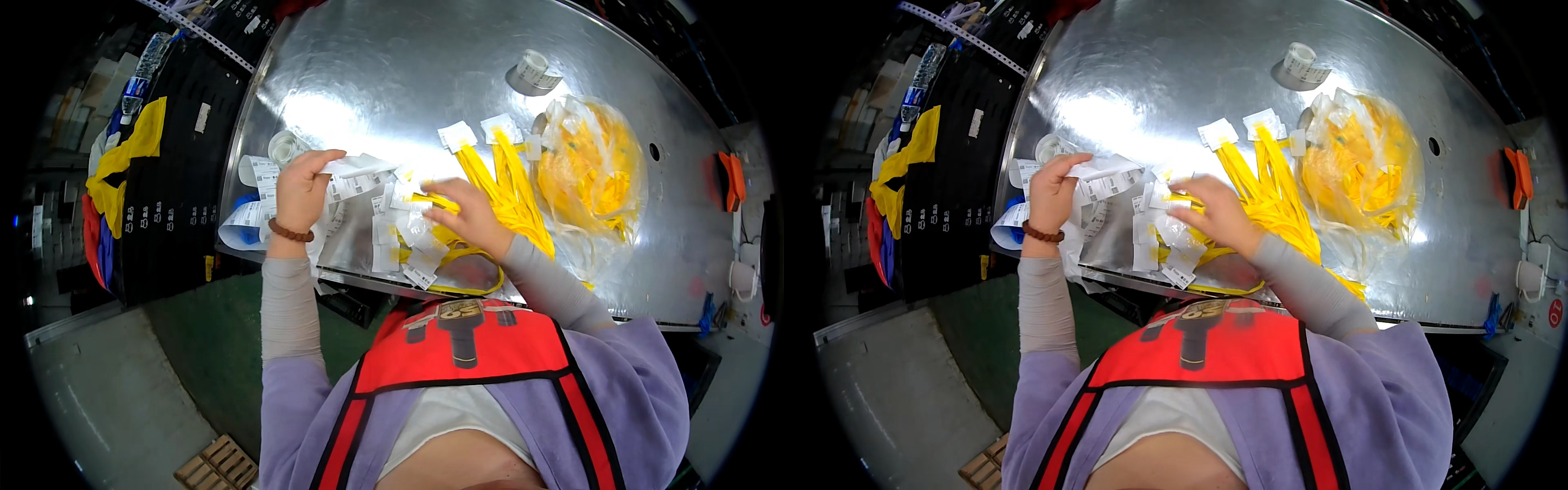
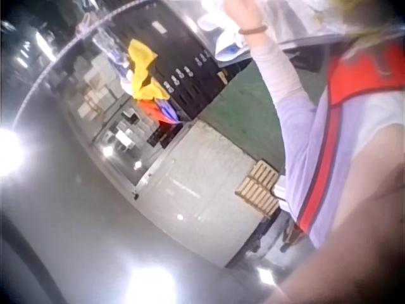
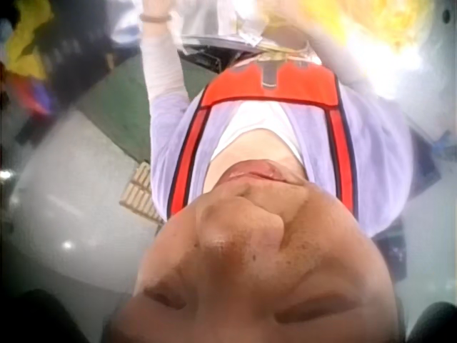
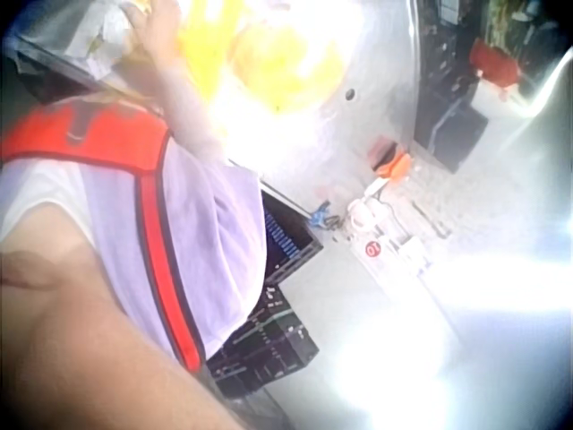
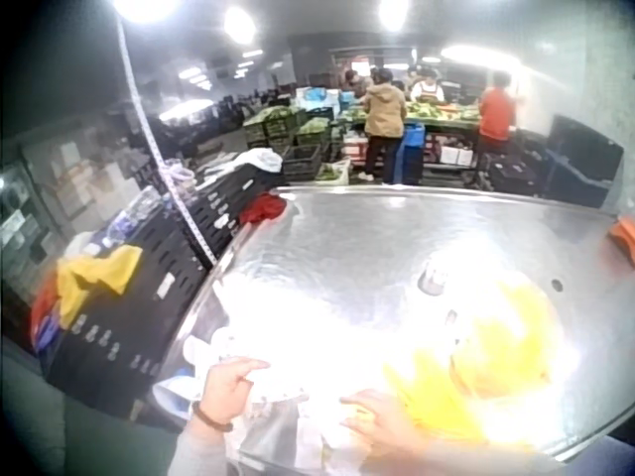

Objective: The person repeatedly picks up small white labels from a roll and attaches them to bundles of yellow rubber bands on a stainless steel table. The person handles the labels and bundles one at a time, placing the labeled bundles back on the table.

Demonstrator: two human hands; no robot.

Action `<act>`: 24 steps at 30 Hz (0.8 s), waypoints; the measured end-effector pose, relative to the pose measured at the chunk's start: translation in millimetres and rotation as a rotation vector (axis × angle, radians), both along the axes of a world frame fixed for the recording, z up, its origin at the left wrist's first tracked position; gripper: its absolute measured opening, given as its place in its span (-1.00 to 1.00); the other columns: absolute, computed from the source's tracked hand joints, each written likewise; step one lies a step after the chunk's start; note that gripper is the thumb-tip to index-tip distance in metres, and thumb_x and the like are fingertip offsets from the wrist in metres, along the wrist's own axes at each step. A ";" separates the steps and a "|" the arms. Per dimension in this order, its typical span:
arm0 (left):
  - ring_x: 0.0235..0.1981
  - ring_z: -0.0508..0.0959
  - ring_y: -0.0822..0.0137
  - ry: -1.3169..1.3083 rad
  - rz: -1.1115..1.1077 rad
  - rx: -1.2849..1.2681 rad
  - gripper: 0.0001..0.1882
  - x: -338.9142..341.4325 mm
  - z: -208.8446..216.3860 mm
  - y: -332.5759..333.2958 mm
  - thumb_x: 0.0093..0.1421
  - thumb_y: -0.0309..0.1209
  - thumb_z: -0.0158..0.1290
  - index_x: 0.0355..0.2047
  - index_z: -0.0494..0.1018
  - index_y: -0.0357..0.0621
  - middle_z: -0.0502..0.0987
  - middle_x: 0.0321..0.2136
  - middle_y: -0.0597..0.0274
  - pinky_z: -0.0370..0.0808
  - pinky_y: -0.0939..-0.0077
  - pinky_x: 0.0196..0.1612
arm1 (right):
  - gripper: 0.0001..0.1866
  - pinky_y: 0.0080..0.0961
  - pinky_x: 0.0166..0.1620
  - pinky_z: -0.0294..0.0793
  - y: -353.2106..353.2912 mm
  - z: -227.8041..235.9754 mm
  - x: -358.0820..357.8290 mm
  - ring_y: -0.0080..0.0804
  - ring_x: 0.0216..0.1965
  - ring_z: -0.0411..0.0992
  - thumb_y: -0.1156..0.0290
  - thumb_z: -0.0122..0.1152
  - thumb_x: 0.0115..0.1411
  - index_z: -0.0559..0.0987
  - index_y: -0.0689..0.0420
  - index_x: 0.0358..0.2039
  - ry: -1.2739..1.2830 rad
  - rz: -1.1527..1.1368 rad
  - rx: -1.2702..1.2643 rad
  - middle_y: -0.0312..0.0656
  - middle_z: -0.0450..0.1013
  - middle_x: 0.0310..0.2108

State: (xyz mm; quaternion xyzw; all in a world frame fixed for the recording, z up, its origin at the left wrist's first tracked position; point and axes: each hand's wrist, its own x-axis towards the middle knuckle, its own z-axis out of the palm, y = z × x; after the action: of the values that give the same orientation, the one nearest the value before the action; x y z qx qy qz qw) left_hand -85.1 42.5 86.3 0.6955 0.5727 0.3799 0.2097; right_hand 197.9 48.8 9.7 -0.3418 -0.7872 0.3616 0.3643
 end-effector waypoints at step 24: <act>0.14 0.32 0.23 1.592 0.513 0.447 -0.32 -112.9 187.1 109.4 -0.09 -0.37 0.26 0.10 0.32 0.25 0.28 0.15 0.33 0.31 0.22 0.12 | -0.85 -0.63 -0.21 0.35 8.8 57.1 -73.9 -0.62 -0.32 0.38 0.40 0.14 0.21 0.48 0.13 -0.22 0.892 0.129 -1.071 -0.38 0.46 -0.36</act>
State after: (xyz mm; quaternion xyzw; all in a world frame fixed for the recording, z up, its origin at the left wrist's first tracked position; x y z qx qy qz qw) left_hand -198.1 151.9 273.3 0.6288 0.6003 -0.0808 -0.4876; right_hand 124.0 57.6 66.8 -0.2460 -0.2949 0.8263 0.4119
